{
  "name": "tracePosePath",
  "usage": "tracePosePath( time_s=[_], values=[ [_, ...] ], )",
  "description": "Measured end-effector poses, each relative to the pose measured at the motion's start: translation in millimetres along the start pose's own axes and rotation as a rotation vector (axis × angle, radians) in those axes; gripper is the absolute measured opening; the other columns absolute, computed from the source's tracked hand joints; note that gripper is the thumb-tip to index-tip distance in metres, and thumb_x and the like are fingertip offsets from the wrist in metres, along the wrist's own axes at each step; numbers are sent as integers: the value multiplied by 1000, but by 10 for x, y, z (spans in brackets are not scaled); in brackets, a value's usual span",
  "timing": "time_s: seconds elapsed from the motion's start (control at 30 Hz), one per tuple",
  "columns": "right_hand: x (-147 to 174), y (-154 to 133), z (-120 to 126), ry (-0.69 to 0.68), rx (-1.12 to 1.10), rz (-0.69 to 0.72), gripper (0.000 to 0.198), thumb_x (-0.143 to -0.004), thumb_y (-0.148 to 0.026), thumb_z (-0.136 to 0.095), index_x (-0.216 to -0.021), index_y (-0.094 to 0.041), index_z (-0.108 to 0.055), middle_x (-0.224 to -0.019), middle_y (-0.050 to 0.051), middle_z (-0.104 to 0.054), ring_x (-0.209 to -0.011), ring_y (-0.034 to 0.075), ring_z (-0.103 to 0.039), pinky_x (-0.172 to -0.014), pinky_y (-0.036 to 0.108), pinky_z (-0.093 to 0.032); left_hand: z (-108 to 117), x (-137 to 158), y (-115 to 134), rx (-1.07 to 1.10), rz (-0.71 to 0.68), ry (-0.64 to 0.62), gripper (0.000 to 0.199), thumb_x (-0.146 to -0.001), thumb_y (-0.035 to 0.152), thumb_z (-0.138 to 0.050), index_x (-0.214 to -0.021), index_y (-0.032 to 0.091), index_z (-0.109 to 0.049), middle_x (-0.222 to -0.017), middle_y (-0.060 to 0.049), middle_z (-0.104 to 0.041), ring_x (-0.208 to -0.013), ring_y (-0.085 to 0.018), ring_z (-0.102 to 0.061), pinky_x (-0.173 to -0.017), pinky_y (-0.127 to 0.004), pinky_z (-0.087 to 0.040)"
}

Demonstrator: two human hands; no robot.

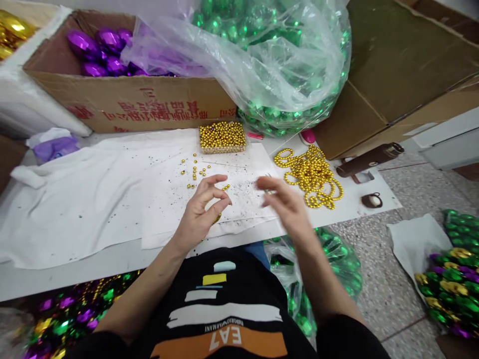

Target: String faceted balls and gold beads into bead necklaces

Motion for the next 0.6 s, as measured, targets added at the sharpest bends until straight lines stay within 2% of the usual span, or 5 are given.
tracePosePath(
  time_s=[0.1,0.2,0.37,0.5,0.6],
  values=[
    [60,-135,-843,-297,-568,-95,49,-86,-45,-63,-132,-30,-55,-106,5,-65,-78,17,-59,-56,28,-50,-34,10,3,41,44,96,16,-89,34,-65,-78,22,-66,-145,-4,-51,-137,-26,-41,-110,-42,-40],
    [5,-43,-1079,-309,-639,-171,32,-86,-45,-65,-111,-25,-65,-70,-3,-55,-53,10,-42,-47,23,-36,56,-15,-169,392,213,144,19,-86,37,-69,-78,21,-63,-107,-5,-67,-112,-22,-60,-98,-40,-51],
    [-37,216,-563,-269,-43,-23,19,-90,-31,-60,-75,-21,-66,-74,1,-65,-73,16,-59,-67,29,-43,741,-64,-230,878,250,348,13,-86,13,-65,-79,19,-55,-50,9,-35,-44,-3,-41,-56,-12,-50],
    [5,284,-48,-188,210,51,19,-95,-31,-54,-82,-22,-66,-82,4,-70,-77,19,-63,-72,32,-46,1435,-37,-18,909,32,499,25,-91,2,-38,-78,17,-54,-46,8,-38,-38,-2,-36,-36,-7,-32],
    [-55,323,102,-70,461,32,21,-96,-29,-50,-84,-22,-67,-86,6,-70,-81,22,-63,-74,35,-45,1460,-62,-45,704,35,533,27,-86,-1,-40,-71,16,-55,-47,7,-41,-37,-2,-34,-36,-8,-34]
  ],
)
Point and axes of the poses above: each hand's wrist, its own x-axis away from the middle knuckle, its own z-axis out of the back of the hand, y = z × x, the point moved 3 cm from there along -x, towards the middle knuckle
